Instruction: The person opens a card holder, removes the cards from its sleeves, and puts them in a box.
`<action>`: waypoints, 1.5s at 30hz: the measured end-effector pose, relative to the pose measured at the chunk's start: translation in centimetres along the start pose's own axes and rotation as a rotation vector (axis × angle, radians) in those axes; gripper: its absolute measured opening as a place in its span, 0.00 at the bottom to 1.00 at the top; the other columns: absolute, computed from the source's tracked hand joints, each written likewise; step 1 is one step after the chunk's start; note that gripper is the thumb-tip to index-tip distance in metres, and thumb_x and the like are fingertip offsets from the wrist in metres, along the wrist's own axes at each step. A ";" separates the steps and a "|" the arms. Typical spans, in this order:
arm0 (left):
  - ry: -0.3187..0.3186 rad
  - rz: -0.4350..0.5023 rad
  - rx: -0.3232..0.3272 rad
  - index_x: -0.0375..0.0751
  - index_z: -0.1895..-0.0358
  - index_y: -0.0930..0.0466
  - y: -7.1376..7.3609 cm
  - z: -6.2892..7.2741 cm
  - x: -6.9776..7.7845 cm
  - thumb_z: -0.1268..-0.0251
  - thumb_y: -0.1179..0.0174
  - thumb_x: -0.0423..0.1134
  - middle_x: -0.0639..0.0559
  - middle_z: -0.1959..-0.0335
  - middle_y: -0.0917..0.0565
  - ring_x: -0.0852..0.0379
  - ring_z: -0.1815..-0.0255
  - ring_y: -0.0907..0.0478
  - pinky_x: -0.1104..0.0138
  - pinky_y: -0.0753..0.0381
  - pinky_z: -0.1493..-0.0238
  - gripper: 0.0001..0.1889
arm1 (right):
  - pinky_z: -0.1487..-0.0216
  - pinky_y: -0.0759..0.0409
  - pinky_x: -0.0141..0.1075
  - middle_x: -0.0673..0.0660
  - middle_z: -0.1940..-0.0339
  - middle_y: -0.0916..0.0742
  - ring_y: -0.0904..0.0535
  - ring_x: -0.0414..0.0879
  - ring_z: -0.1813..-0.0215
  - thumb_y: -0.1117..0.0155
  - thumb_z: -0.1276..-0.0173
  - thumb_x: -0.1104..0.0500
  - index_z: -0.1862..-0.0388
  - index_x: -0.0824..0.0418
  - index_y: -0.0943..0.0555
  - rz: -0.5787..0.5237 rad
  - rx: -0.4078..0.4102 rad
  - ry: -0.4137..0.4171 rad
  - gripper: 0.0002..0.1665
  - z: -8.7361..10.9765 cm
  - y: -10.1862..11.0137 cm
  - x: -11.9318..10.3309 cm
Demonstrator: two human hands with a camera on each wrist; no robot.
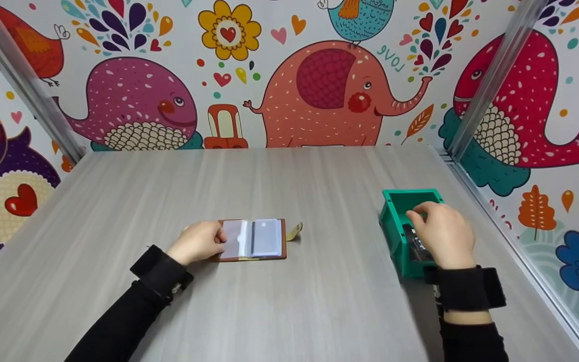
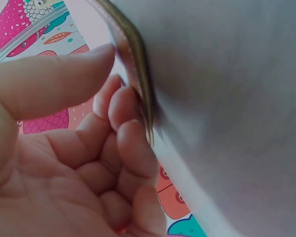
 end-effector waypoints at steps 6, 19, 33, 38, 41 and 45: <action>0.006 -0.008 -0.004 0.44 0.72 0.15 -0.1 0.0 0.0 0.56 0.32 0.30 0.50 0.65 0.15 0.44 0.61 0.20 0.54 0.31 0.59 0.06 | 0.67 0.24 0.47 0.67 0.61 0.14 0.21 0.55 0.65 0.41 0.25 0.50 0.50 0.71 0.18 -0.021 0.032 0.050 0.23 0.1 0.1 -1.9; 0.008 0.009 0.004 0.45 0.75 0.17 0.0 0.1 0.2 0.56 0.33 0.29 0.50 0.67 0.15 0.44 0.61 0.20 0.54 0.31 0.59 0.06 | 0.64 0.24 0.49 0.66 0.55 0.14 0.20 0.54 0.62 0.39 0.27 0.53 0.51 0.66 0.15 -0.043 0.068 0.162 0.18 0.4 -1.0 -5.4; -0.007 -0.008 0.023 0.44 0.75 0.17 -0.1 0.1 0.1 0.55 0.34 0.29 0.50 0.69 0.16 0.45 0.62 0.20 0.53 0.30 0.60 0.05 | 0.69 0.27 0.41 0.60 0.63 0.14 0.24 0.48 0.69 0.35 0.30 0.56 0.54 0.66 0.14 -0.054 0.048 0.233 0.14 -0.7 -4.0 -9.8; -0.011 -0.026 0.022 0.45 0.73 0.16 0.1 0.2 0.2 0.54 0.33 0.31 0.50 0.67 0.16 0.45 0.62 0.20 0.53 0.30 0.60 0.05 | 0.69 0.27 0.40 0.58 0.66 0.15 0.24 0.47 0.70 0.34 0.31 0.57 0.54 0.66 0.13 -0.061 0.023 0.244 0.14 -1.1 -5.5 -11.1; -0.008 -0.025 0.021 0.45 0.73 0.16 0.0 0.2 0.2 0.54 0.33 0.31 0.50 0.67 0.16 0.44 0.61 0.20 0.52 0.30 0.59 0.05 | 0.69 0.27 0.40 0.55 0.70 0.16 0.26 0.46 0.71 0.33 0.31 0.57 0.55 0.66 0.13 -0.059 0.017 0.270 0.14 -1.3 -6.3 -11.9; -0.007 -0.024 0.024 0.45 0.73 0.15 0.0 0.2 0.2 0.54 0.33 0.31 0.50 0.67 0.15 0.44 0.62 0.20 0.53 0.30 0.60 0.05 | 0.69 0.26 0.41 0.54 0.72 0.18 0.26 0.46 0.71 0.32 0.32 0.56 0.55 0.66 0.13 -0.050 0.025 0.309 0.14 -1.4 -7.4 -12.9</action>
Point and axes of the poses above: each hand's wrist, its own z-axis away from the middle knuckle, its own y-axis out of the back of the hand, x = y × z, the point moved 1 cm from there along -z, towards the middle knuckle
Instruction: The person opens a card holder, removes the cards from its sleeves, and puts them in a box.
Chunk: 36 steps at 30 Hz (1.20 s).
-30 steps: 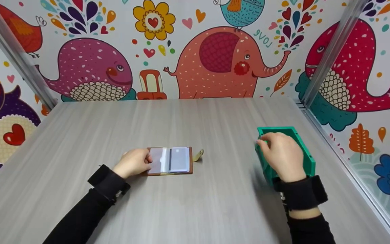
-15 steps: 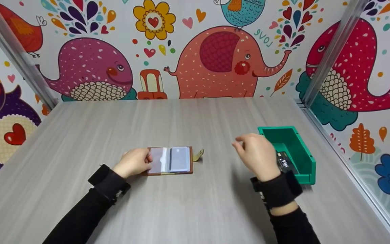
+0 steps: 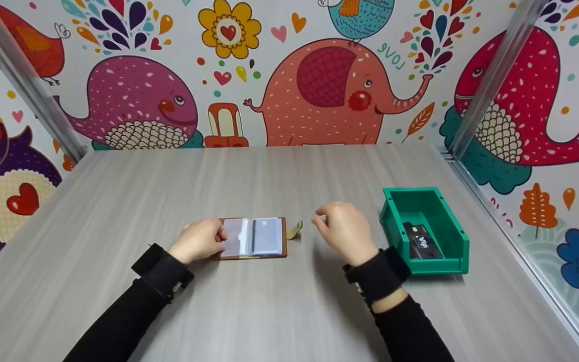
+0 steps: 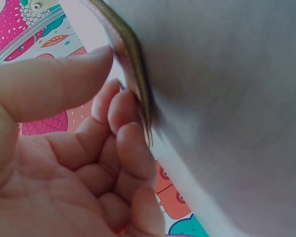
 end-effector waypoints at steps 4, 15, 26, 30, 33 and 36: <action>-0.002 -0.009 0.002 0.45 0.73 0.15 0.0 -0.1 0.1 0.55 0.34 0.30 0.51 0.66 0.14 0.44 0.62 0.19 0.53 0.31 0.61 0.05 | 0.69 0.27 0.40 0.53 0.73 0.19 0.27 0.45 0.71 0.32 0.32 0.57 0.55 0.65 0.13 -0.011 -0.003 0.026 0.13 -0.5 -0.9 -0.7; -0.003 0.003 0.000 0.44 0.72 0.14 0.0 -0.1 0.0 0.56 0.33 0.31 0.51 0.65 0.14 0.44 0.61 0.19 0.53 0.31 0.59 0.06 | 0.68 0.26 0.40 0.54 0.70 0.16 0.26 0.44 0.70 0.33 0.32 0.59 0.54 0.64 0.13 -0.023 -0.062 0.047 0.12 -1.9 -3.3 -1.7; 0.005 -0.001 0.003 0.45 0.74 0.16 0.1 -0.1 -0.1 0.55 0.31 0.32 0.50 0.67 0.15 0.44 0.62 0.19 0.54 0.31 0.60 0.05 | 0.60 0.20 0.46 0.58 0.64 0.13 0.17 0.51 0.63 0.31 0.36 0.62 0.56 0.63 0.12 -0.014 -0.062 0.112 0.10 -2.9 -5.6 -2.4; 0.003 -0.003 0.000 0.45 0.74 0.17 0.0 -0.1 -0.1 0.56 0.30 0.31 0.51 0.68 0.16 0.45 0.62 0.20 0.54 0.31 0.60 0.06 | 0.61 0.20 0.48 0.57 0.65 0.12 0.17 0.52 0.63 0.30 0.37 0.63 0.58 0.61 0.11 0.000 -0.048 0.140 0.09 -3.4 -6.2 -2.4; 0.000 -0.005 0.000 0.45 0.75 0.18 -0.1 -0.1 -0.1 0.56 0.30 0.31 0.51 0.68 0.16 0.45 0.63 0.20 0.55 0.32 0.61 0.06 | 0.62 0.21 0.48 0.56 0.66 0.12 0.17 0.53 0.62 0.29 0.38 0.63 0.59 0.59 0.10 -0.002 -0.046 0.148 0.08 -3.7 -6.7 -2.4; 0.000 -0.002 0.000 0.45 0.75 0.18 -0.1 -0.2 -0.2 0.55 0.30 0.31 0.51 0.69 0.16 0.45 0.63 0.20 0.55 0.32 0.61 0.06 | 0.64 0.21 0.48 0.56 0.67 0.12 0.17 0.53 0.64 0.29 0.40 0.63 0.61 0.59 0.10 -0.002 -0.048 0.162 0.08 -4.0 -7.1 -2.5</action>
Point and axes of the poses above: each hand's wrist, its own z-axis away from the middle knuckle, its own y-axis out of the back of the hand, x = y × z, the point moved 1 cm from there along -z, towards the middle knuckle
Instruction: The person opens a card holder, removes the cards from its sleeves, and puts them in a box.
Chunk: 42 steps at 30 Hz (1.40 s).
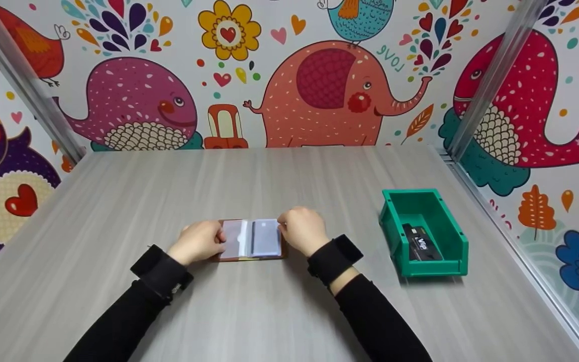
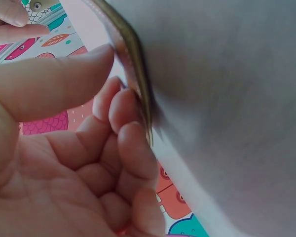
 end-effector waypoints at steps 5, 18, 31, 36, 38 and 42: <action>-0.003 0.000 0.000 0.45 0.75 0.17 0.0 0.1 0.0 0.55 0.30 0.32 0.51 0.68 0.16 0.46 0.63 0.20 0.55 0.32 0.61 0.06 | 0.63 0.20 0.47 0.57 0.68 0.12 0.16 0.53 0.64 0.30 0.41 0.65 0.61 0.60 0.10 0.011 -0.009 0.018 0.09 -0.4 -0.5 -0.1; -0.006 -0.005 0.007 0.45 0.75 0.17 0.0 0.1 -0.1 0.56 0.29 0.33 0.51 0.68 0.16 0.46 0.62 0.20 0.54 0.31 0.60 0.06 | 0.61 0.19 0.49 0.57 0.64 0.10 0.14 0.54 0.60 0.31 0.41 0.66 0.62 0.58 0.10 0.047 -0.066 -0.054 0.09 -1.5 -1.2 -0.2; -0.012 -0.011 -0.001 0.45 0.73 0.15 -0.1 0.0 -0.1 0.54 0.30 0.33 0.51 0.67 0.15 0.45 0.62 0.19 0.53 0.30 0.60 0.05 | 0.63 0.19 0.50 0.57 0.64 0.10 0.14 0.55 0.62 0.30 0.41 0.66 0.61 0.59 0.10 0.085 -0.093 -0.034 0.09 -1.7 -1.7 -0.4; -0.006 -0.014 -0.009 0.45 0.73 0.15 0.0 0.0 0.0 0.54 0.30 0.33 0.51 0.67 0.15 0.45 0.62 0.19 0.54 0.31 0.60 0.05 | 0.64 0.19 0.49 0.57 0.65 0.10 0.14 0.54 0.63 0.29 0.41 0.66 0.62 0.59 0.09 0.090 -0.088 -0.019 0.08 -1.7 -1.7 -0.4; -0.001 -0.013 -0.014 0.45 0.73 0.15 0.1 0.0 0.0 0.54 0.30 0.32 0.51 0.67 0.15 0.45 0.62 0.19 0.54 0.31 0.61 0.05 | 0.64 0.19 0.50 0.57 0.65 0.10 0.14 0.55 0.64 0.29 0.41 0.66 0.63 0.58 0.09 0.091 -0.087 -0.015 0.08 -1.6 -1.8 -0.4; 0.004 -0.009 -0.017 0.45 0.72 0.15 0.0 0.0 0.0 0.54 0.30 0.32 0.51 0.67 0.15 0.46 0.62 0.20 0.55 0.31 0.61 0.05 | 0.65 0.19 0.50 0.57 0.66 0.10 0.15 0.55 0.65 0.28 0.42 0.66 0.64 0.58 0.09 0.093 -0.084 -0.006 0.08 -1.5 -1.7 -0.5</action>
Point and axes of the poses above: each hand's wrist, its own z-axis away from the middle knuckle, its own y-axis out of the back of the hand, x = y × z, the point moved 1 cm from there along -z, towards the middle knuckle
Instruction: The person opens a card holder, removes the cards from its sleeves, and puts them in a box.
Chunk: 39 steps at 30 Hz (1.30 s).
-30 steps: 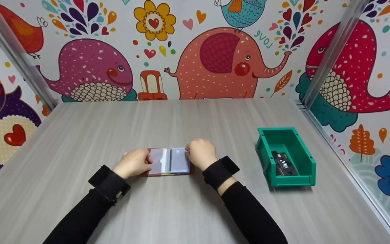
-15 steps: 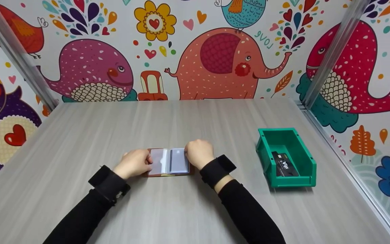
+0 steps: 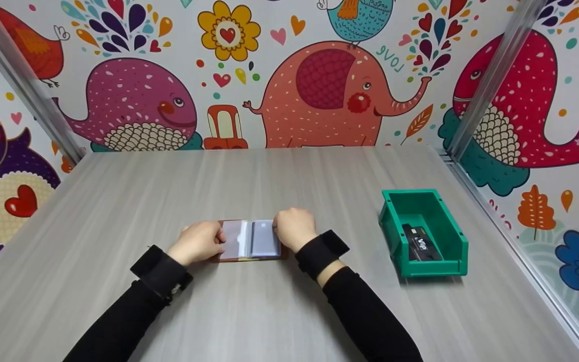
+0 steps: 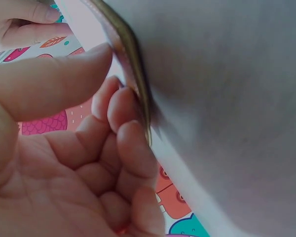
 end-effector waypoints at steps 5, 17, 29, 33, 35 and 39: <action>0.000 -0.003 0.003 0.45 0.72 0.15 0.1 0.0 0.0 0.55 0.30 0.32 0.51 0.66 0.15 0.45 0.62 0.19 0.54 0.31 0.60 0.05 | 0.66 0.20 0.50 0.56 0.67 0.11 0.15 0.55 0.66 0.28 0.42 0.66 0.65 0.56 0.09 0.016 -0.007 0.018 0.07 0.1 0.2 -0.3; -0.012 0.005 0.014 0.45 0.72 0.15 0.0 0.0 -0.1 0.55 0.30 0.31 0.51 0.66 0.15 0.45 0.61 0.19 0.54 0.31 0.61 0.05 | 0.68 0.21 0.48 0.53 0.70 0.10 0.15 0.53 0.70 0.25 0.46 0.63 0.69 0.55 0.09 0.067 0.058 0.112 0.06 0.0 -0.2 -0.8; -0.018 0.001 0.023 0.45 0.74 0.16 0.0 0.0 -0.1 0.54 0.31 0.32 0.51 0.68 0.15 0.44 0.63 0.19 0.53 0.30 0.61 0.05 | 0.72 0.27 0.45 0.50 0.81 0.15 0.21 0.47 0.78 0.26 0.49 0.63 0.79 0.53 0.11 0.087 0.105 0.219 0.05 -0.2 -0.6 -2.0; -0.012 0.003 0.018 0.46 0.75 0.16 -0.1 0.0 -0.1 0.55 0.31 0.32 0.51 0.68 0.15 0.45 0.63 0.19 0.54 0.30 0.61 0.05 | 0.71 0.26 0.45 0.50 0.78 0.13 0.19 0.48 0.76 0.25 0.49 0.63 0.75 0.53 0.10 0.077 0.108 0.230 0.04 -0.2 -0.8 -2.2; -0.008 0.005 0.012 0.46 0.75 0.17 -0.1 -0.1 -0.1 0.55 0.31 0.32 0.52 0.68 0.15 0.45 0.62 0.19 0.54 0.31 0.61 0.05 | 0.70 0.26 0.46 0.50 0.79 0.13 0.19 0.48 0.77 0.25 0.49 0.63 0.76 0.53 0.10 0.075 0.106 0.238 0.04 -0.3 -0.9 -2.4; -0.004 0.009 0.006 0.46 0.74 0.17 -0.1 -0.1 -0.1 0.55 0.31 0.32 0.52 0.68 0.16 0.45 0.62 0.20 0.54 0.31 0.60 0.05 | 0.71 0.27 0.45 0.49 0.80 0.14 0.20 0.47 0.77 0.25 0.50 0.63 0.78 0.52 0.11 0.069 0.119 0.257 0.05 -0.3 -1.2 -2.5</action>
Point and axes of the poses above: each hand's wrist, its own z-axis away from the middle knuckle, its own y-axis out of the back of the hand, x = y × z, the point moved 1 cm from there along -z, towards the middle knuckle
